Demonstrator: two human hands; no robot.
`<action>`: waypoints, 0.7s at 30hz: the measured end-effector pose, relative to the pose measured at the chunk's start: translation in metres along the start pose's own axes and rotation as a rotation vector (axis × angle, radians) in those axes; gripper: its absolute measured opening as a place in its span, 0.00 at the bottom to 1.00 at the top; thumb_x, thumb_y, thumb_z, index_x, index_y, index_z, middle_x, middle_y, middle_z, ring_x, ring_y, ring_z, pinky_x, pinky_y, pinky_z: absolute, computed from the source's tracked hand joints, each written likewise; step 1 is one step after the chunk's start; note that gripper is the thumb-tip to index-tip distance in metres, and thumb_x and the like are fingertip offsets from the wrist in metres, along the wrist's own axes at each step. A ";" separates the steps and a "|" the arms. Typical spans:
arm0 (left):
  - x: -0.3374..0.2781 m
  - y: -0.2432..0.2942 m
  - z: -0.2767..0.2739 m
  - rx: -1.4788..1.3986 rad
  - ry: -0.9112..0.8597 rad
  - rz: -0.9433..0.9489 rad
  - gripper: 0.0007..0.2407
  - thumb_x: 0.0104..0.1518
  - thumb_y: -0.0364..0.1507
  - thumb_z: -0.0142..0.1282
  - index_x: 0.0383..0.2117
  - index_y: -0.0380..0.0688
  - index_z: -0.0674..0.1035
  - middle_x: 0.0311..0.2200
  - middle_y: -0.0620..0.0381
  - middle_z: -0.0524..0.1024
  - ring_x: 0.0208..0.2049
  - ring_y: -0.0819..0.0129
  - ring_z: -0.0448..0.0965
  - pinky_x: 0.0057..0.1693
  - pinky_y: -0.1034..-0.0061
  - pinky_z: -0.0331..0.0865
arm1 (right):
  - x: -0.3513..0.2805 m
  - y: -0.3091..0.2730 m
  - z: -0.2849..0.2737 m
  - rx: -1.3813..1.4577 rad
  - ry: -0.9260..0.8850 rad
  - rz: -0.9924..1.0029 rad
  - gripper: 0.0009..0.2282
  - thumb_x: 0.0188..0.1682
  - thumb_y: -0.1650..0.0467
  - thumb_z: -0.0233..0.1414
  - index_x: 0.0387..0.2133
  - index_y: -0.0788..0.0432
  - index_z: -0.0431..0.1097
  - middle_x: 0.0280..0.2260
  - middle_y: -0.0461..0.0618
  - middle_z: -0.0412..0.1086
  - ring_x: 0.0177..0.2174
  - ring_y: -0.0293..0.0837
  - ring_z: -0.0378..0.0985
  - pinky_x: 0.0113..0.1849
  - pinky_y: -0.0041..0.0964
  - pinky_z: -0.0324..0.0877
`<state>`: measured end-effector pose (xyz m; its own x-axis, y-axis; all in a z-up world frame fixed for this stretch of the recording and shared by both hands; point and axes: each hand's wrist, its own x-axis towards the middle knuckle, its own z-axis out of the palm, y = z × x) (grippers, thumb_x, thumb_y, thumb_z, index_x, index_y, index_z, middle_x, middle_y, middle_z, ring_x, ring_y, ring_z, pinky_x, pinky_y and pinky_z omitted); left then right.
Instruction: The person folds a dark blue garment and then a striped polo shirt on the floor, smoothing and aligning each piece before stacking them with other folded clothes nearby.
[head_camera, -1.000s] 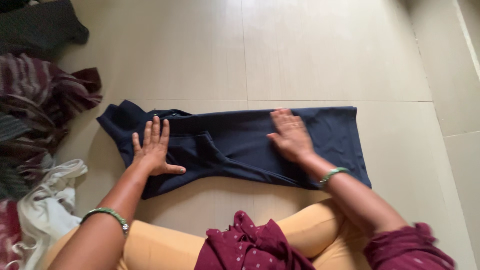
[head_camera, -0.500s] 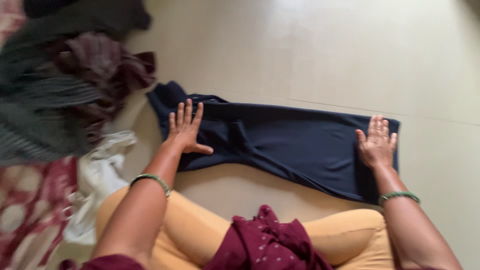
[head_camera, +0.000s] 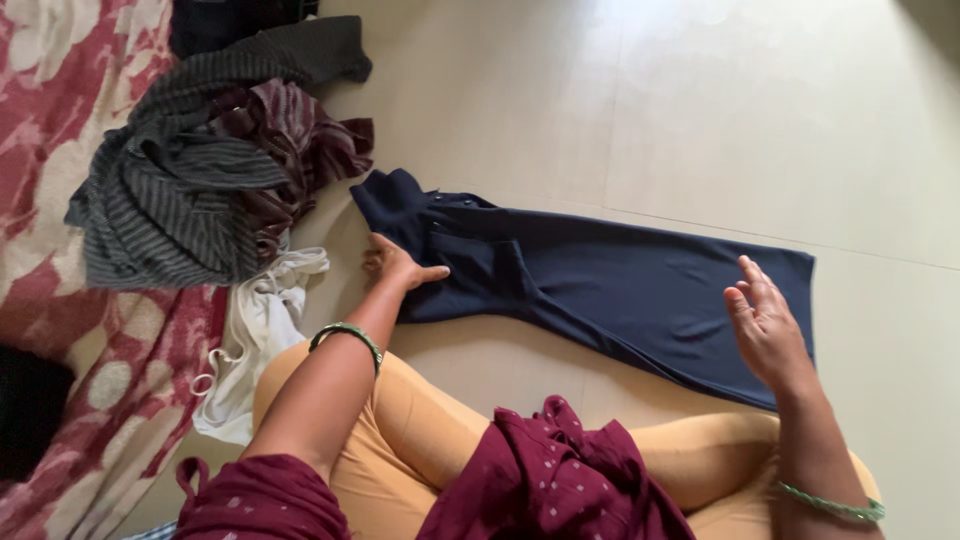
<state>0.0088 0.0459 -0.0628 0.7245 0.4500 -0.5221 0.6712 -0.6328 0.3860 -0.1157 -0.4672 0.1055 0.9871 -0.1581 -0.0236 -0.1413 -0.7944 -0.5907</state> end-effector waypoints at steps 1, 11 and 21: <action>0.003 0.003 0.006 -0.038 0.042 0.029 0.64 0.29 0.43 0.83 0.69 0.34 0.39 0.69 0.32 0.45 0.70 0.43 0.49 0.69 0.54 0.54 | 0.001 0.004 -0.001 -0.011 0.019 0.022 0.29 0.57 0.52 0.40 0.69 0.50 0.54 0.68 0.58 0.54 0.60 0.54 0.64 0.55 0.49 0.64; 0.003 0.012 -0.029 -0.639 -0.091 0.172 0.31 0.38 0.25 0.73 0.51 0.35 0.69 0.46 0.47 0.76 0.45 0.58 0.79 0.50 0.65 0.74 | 0.030 0.114 -0.031 0.729 0.298 0.251 0.23 0.62 0.57 0.41 0.66 0.55 0.58 0.60 0.52 0.65 0.46 0.42 0.76 0.42 0.41 0.72; -0.203 0.191 -0.005 -0.244 -0.065 0.946 0.20 0.45 0.30 0.62 0.45 0.31 0.79 0.40 0.39 0.81 0.43 0.48 0.81 0.51 0.61 0.75 | 0.029 0.180 -0.044 1.022 0.509 0.450 0.14 0.62 0.60 0.42 0.55 0.49 0.66 0.45 0.44 0.74 0.37 0.40 0.79 0.37 0.40 0.73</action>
<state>-0.0100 -0.1635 0.1205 0.9752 -0.2165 0.0463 -0.1635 -0.5634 0.8099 -0.1157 -0.6404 0.0341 0.6916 -0.6922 -0.2062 -0.1125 0.1788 -0.9774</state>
